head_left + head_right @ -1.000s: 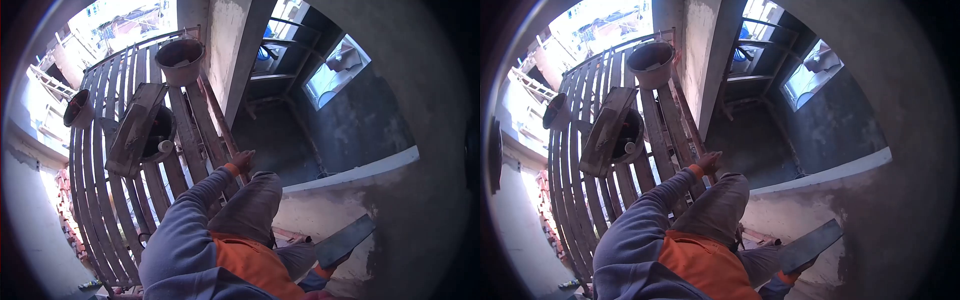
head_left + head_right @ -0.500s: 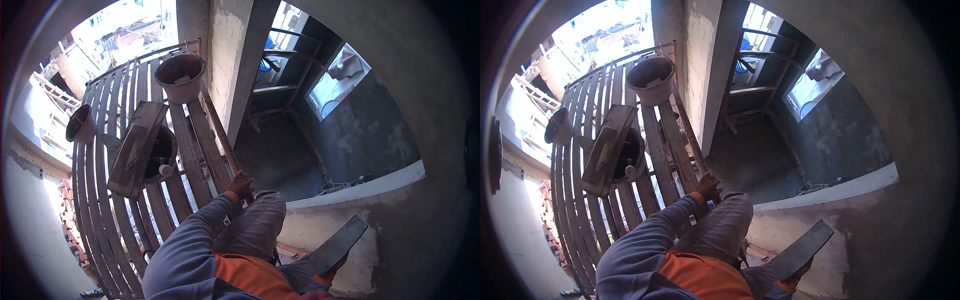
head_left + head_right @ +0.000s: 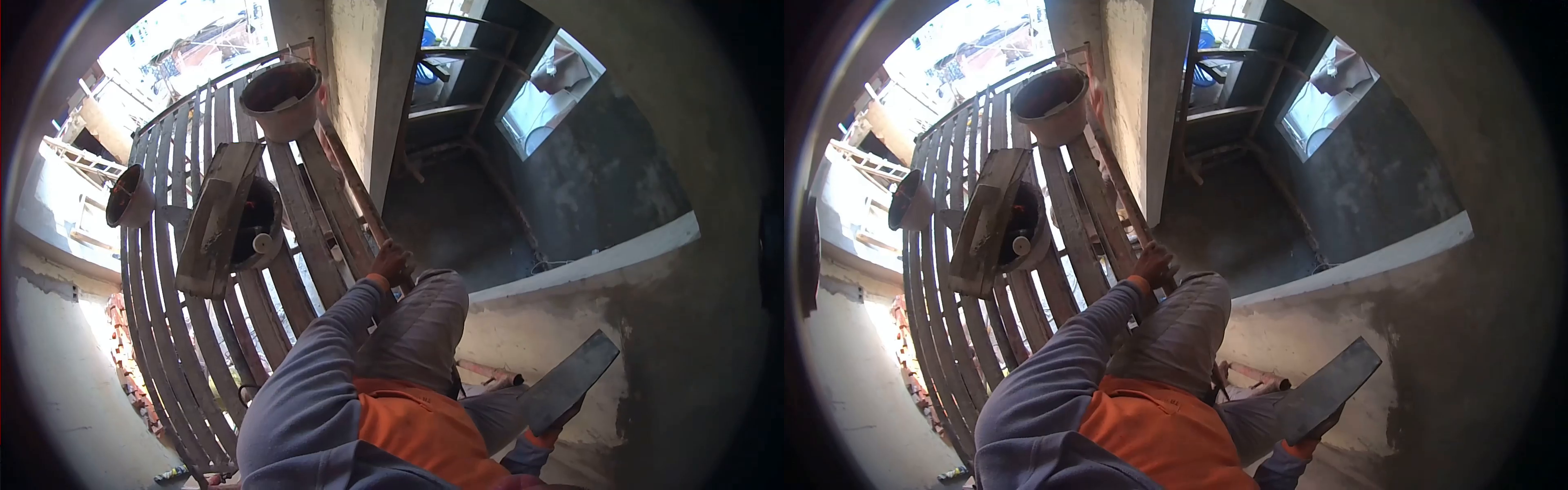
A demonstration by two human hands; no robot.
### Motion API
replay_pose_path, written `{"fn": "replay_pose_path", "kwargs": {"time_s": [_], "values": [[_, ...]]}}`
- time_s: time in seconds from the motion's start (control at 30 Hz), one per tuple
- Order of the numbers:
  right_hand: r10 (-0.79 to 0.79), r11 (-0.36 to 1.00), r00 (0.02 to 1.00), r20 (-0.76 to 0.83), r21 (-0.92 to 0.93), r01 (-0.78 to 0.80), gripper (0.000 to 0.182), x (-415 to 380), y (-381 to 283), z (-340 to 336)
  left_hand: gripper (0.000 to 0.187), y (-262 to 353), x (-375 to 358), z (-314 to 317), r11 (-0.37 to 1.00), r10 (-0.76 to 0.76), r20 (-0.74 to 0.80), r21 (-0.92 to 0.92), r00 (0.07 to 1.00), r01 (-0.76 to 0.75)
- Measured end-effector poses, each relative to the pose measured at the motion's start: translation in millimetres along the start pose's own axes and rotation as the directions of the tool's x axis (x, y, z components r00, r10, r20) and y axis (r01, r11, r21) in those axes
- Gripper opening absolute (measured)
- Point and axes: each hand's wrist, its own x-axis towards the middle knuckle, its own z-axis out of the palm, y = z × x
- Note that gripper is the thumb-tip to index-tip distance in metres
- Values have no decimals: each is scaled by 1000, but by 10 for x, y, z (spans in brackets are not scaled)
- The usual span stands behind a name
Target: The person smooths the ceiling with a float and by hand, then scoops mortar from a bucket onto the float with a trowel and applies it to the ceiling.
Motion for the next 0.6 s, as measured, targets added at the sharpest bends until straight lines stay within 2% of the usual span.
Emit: {"fn": "replay_pose_path", "kwargs": {"time_s": [0.1,0.2,0.3,0.37,0.43,0.5,0.6], "values": [[82,974,996,-21,214,-75,48,-129,-44,-139,35,-7,-22,42,1000,19,-82,19,996,-17],[105,970,977,-184,234,-60,48,-241,-87,-75,36,14,-13,1,999,2,-16,36,1000,-2],[59,985,994,-96,166,-42,48,-289,-168,-9,41,55,7,-75,995,-59,109,84,992,50],[77,966,997,-1,249,-74,49,-325,-161,-44,41,62,12,-75,996,-57,105,71,993,49],[65,983,997,-36,172,-58,49,-403,-124,-122,38,42,-1,-57,998,-33,71,58,997,29],[-7,997,983,-183,-71,-7,49,-500,-29,-218,34,4,-10,1,999,12,-7,50,1000,-12],[25,997,996,-85,78,-18,47,-348,-61,4,35,-12,-3,2,1000,-22,65,15,998,21]]}}
